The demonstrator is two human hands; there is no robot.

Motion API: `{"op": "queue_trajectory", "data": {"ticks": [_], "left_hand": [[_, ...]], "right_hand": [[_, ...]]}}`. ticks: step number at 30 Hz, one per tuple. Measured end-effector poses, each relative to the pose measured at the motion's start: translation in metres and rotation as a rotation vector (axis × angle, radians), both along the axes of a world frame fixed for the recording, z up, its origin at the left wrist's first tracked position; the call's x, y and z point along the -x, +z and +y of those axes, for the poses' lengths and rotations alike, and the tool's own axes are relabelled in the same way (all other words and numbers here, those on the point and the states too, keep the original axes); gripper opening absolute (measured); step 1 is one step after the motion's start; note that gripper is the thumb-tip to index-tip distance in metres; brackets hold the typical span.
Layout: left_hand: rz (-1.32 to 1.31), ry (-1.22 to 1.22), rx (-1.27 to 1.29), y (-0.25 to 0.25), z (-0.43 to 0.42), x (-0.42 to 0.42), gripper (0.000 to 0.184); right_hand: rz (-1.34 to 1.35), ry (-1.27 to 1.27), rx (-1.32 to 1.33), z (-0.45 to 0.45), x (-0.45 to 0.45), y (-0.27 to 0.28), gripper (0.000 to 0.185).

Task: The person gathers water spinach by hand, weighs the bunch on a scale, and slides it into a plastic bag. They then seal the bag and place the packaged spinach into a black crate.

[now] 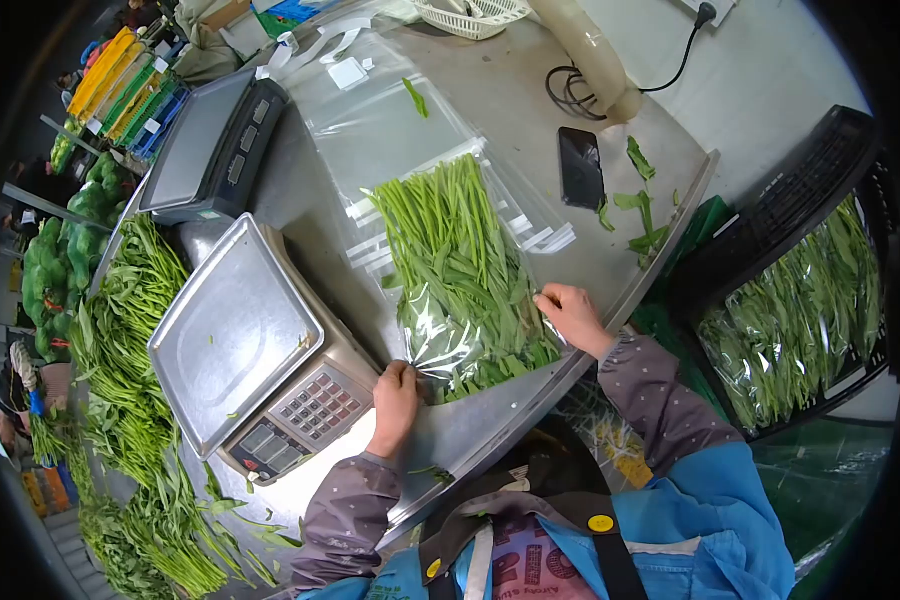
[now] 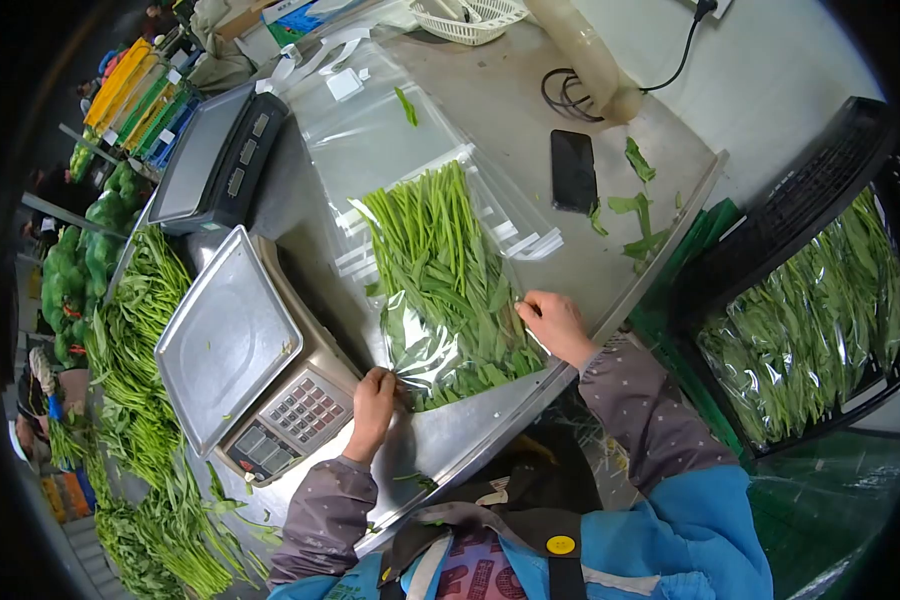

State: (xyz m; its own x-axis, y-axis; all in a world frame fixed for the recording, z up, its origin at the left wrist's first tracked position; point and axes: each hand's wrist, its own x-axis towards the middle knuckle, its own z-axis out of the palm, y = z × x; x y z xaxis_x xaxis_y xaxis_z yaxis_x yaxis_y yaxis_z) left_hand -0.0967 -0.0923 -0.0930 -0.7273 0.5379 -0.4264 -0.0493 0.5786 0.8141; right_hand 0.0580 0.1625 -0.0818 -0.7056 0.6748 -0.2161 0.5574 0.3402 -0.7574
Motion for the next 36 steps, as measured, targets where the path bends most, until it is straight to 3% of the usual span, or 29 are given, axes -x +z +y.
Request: {"op": "queue_trajectory", "data": {"ticks": [1,3,5,7,8,9,10,13,14,15,16,18,19,20,21,22,24,27,29,31,33,35,36], "left_hand": [[0.355,-0.074,-0.001,0.001,0.001,-0.005,0.022],[0.732,-0.047,-0.111,0.002,0.013,-0.012,0.034],[0.673,0.009,-0.119,0.002,0.024,-0.004,0.039],[0.612,0.068,-0.127,-0.001,0.034,0.007,0.044],[0.092,0.214,-0.195,-0.005,0.037,0.018,0.043],[-0.428,0.348,-0.257,-0.008,0.04,0.026,0.042],[-0.628,0.355,-0.29,0.018,0.043,0.027,0.032],[-0.572,0.23,-0.496,0.078,0.03,0.032,0.024],[-0.652,0.277,-0.585,0.116,0.025,0.029,0.015],[-0.697,0.331,-0.604,0.139,0.017,0.028,0.02],[-0.693,0.331,-0.61,0.159,0.011,0.029,0.02],[-0.886,0.05,-1.001,0.195,0.002,0.033,0.034],[-0.975,-0.107,-1.191,0.203,0.001,0.035,0.041],[-0.998,-0.063,-1.257,0.201,0.005,0.036,0.045],[-0.847,-0.033,-1.174,0.189,0.01,0.039,0.044],[-0.689,0.064,-1.002,0.171,0.012,0.037,0.044],[-0.33,0.118,-0.659,0.118,0.01,0.027,0.043],[0.103,0.059,-0.344,0.023,-0.015,-0.011,0.055],[0.312,-0.027,-0.272,0.015,-0.019,-0.027,0.065],[0.32,-0.043,-0.272,0.013,-0.017,-0.035,0.069],[0.273,0.053,-0.296,0.01,-0.01,-0.035,0.071],[0.122,0.143,-0.353,0.007,-0.01,-0.03,0.073],[-0.071,0.105,-0.462,0.011,-0.011,-0.023,0.071]], "right_hand": [[-0.08,0.006,-0.125,-0.003,0.003,0.002,0.03],[0.002,-0.074,-0.179,-0.006,0.004,0.002,0.029],[0.082,-0.154,-0.239,-0.007,0.005,-0.003,0.029],[0.12,-0.148,-0.125,-0.008,0.007,-0.018,0.024],[0.123,-0.143,-0.13,-0.009,0.009,-0.01,0.024],[0.174,-0.177,0.338,-0.008,0.012,0.002,0.022],[0.22,-0.202,0.809,-0.009,0.016,0.018,0.021],[0.292,-0.065,0.863,-0.005,0.012,0.089,0.019],[0.279,-0.086,0.8,-0.006,0.009,0.122,0.018],[0.266,-0.105,0.737,-0.006,0.007,0.143,0.017],[0.604,-0.092,0.566,-0.006,0.002,0.113,0.019],[0.915,0.216,0.851,0.003,0.001,0.126,0.032],[0.838,0.517,1.311,0.009,0.005,0.169,0.043],[0.841,0.317,1.274,0.007,0.009,0.171,0.039],[0.838,0.117,1.23,0.004,0.014,0.171,0.036],[0.839,0.121,1.226,-0.002,0.019,0.161,0.036],[0.399,-0.182,0.553,-0.017,0.026,0.116,0.03],[0.123,-0.095,0.409,-0.042,0.008,0.036,0.048],[0.067,-0.122,0.44,-0.064,0.012,0.016,0.056],[0.112,-0.062,0.379,-0.08,0.024,0.011,0.068],[0.047,-0.104,0.498,-0.09,0.039,0.025,0.057],[0.017,0.07,0.791,-0.085,0.044,0.003,0.04],[-0.055,0.3,0.688,-0.082,0.045,0.017,0.037]]}}
